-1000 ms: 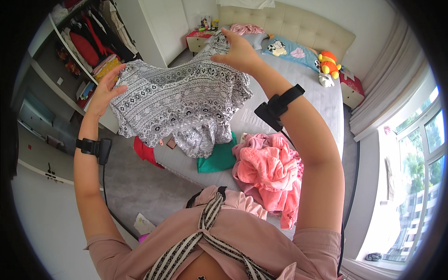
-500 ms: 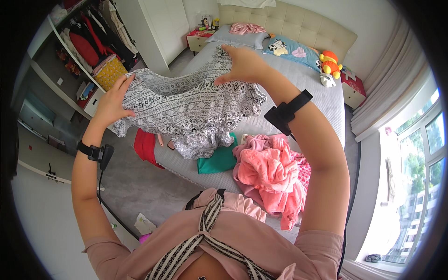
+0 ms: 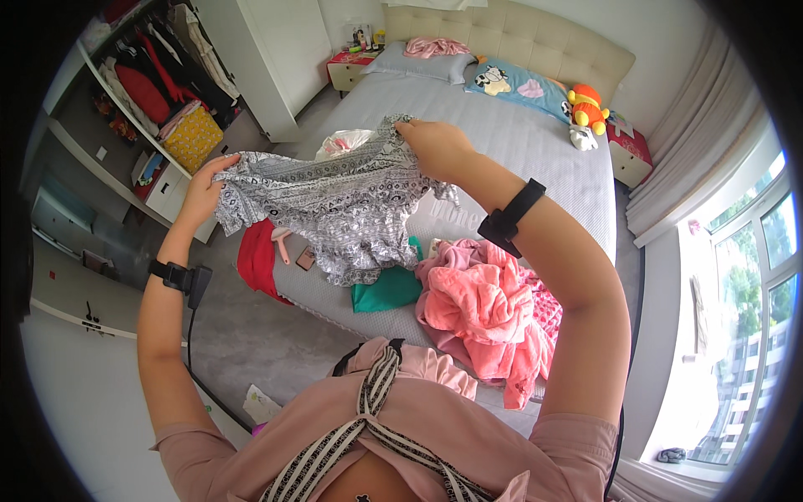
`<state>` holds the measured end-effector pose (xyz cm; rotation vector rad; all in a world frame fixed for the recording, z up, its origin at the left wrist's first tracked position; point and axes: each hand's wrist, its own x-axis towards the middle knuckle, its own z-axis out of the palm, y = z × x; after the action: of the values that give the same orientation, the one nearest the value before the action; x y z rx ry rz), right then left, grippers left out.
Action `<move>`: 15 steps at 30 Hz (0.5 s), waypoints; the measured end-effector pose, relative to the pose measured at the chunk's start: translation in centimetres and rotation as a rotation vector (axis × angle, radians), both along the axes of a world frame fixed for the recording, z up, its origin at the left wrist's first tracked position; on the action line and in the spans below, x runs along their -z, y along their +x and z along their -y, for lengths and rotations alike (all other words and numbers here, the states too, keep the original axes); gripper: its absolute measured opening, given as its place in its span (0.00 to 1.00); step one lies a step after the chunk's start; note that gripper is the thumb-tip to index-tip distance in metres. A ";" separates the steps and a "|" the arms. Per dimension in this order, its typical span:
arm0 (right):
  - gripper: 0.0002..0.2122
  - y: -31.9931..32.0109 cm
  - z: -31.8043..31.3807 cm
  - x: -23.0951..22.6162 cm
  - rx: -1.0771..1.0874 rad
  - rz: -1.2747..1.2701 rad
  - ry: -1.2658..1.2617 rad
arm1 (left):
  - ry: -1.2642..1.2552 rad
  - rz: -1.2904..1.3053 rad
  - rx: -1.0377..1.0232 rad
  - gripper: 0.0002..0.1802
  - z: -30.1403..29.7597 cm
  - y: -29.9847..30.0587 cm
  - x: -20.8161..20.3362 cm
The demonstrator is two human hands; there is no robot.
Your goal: The person folds a small patterned cloth and places it into a closet. Then, the person folds a larger patterned cloth on the bed and places it on the window sill.
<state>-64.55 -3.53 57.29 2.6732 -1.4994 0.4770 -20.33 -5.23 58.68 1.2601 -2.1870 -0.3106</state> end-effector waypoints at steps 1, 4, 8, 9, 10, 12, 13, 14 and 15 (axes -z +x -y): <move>0.26 0.0 0.0 0.1 0.007 0.057 0.011 | 0.105 -0.109 0.011 0.27 0.0 0.0 0.3; 0.18 0.2 0.6 0.6 0.066 0.263 0.095 | 0.399 -0.452 0.020 0.24 -0.1 -0.4 0.9; 0.14 0.3 2.3 1.0 0.291 0.663 0.312 | 0.659 -0.773 -0.006 0.23 -1.2 -2.0 -0.2; 0.15 0.3 2.6 0.9 0.316 0.682 0.353 | 0.676 -0.780 -0.016 0.23 -1.0 -1.9 -0.4; 0.15 0.3 2.9 0.8 0.341 0.701 0.394 | 0.693 -0.787 -0.024 0.23 -1.0 -1.8 -0.7; 0.16 0.3 3.4 0.7 0.392 0.739 0.475 | 0.734 -0.855 -0.051 0.22 -1.0 -1.7 -0.7; 0.17 0.3 3.6 0.8 0.385 0.694 0.471 | 0.754 -0.898 -0.036 0.21 -0.4 -1.1 -0.4; 0.17 0.2 3.8 0.9 0.377 0.650 0.466 | 0.774 -0.941 -0.021 0.21 -0.2 -0.8 -0.3; 0.17 0.0 3.9 1.2 0.375 0.604 0.461 | 0.763 -0.922 0.007 0.20 -0.1 -0.8 -0.4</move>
<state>-64.50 -7.45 56.14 2.5563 -2.4807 1.0941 -21.17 -5.13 59.13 1.1073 -1.2747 -1.4924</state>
